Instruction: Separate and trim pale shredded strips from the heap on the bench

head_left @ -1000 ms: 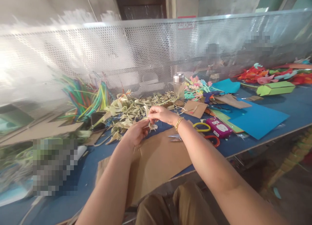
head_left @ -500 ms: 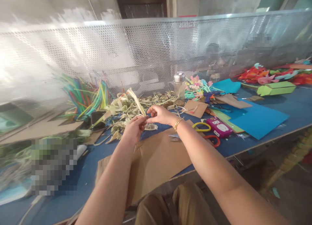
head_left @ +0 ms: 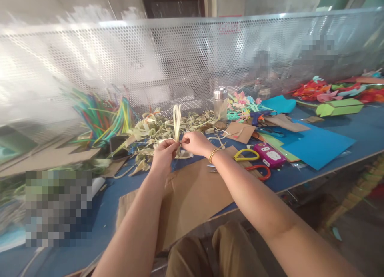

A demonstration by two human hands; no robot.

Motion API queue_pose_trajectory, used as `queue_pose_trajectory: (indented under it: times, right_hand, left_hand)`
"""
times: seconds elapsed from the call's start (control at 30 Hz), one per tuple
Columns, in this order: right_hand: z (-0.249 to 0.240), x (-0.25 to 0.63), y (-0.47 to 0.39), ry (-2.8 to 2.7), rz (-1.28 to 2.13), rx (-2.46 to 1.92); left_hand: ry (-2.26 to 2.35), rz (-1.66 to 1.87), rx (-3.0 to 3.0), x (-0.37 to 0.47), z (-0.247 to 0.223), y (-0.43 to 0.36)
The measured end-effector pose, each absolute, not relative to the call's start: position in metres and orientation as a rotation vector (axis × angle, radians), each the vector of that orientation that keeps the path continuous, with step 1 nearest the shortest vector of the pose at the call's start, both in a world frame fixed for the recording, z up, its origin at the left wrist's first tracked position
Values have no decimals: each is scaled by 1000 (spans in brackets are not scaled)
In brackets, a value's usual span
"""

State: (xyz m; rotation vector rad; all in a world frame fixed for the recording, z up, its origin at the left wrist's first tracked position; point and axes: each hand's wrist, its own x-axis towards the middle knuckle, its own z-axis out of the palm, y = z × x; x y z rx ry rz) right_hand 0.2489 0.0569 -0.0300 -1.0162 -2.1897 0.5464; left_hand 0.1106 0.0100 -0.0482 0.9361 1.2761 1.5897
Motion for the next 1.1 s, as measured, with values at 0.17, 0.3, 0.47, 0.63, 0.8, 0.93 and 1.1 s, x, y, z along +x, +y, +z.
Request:
queue_pose_trajectory:
  times: [0.17,0.3,0.47,0.63,0.8,0.93,1.1]
  right_hand:
    - [-31,253,60,-2127,704,-1030]
    - [-33,251,60,-2154,798,-1035]
    - [-34,251,62,-2121,836,-975]
    - [-32,257,66,-1970,997,-955]
    - [-29,261,69,-1901,1138,-961]
    - [-31,263,73,-1937,1157,-923]
    - [-37,264,80,-2002,1039,-957]
  left_hand:
    - [1124,1564,867,111,-46,9]
    - [1106,1582,877,111,-45,8]
    - [1122,1559,861,107,-46,8]
    - [1107,1527,872,104,-46,9]
    - [1079,1510,889,105,-44,8]
    - [1136,1531,895,105,-44,8]
    - [1227,1545,899,103,-46,12]
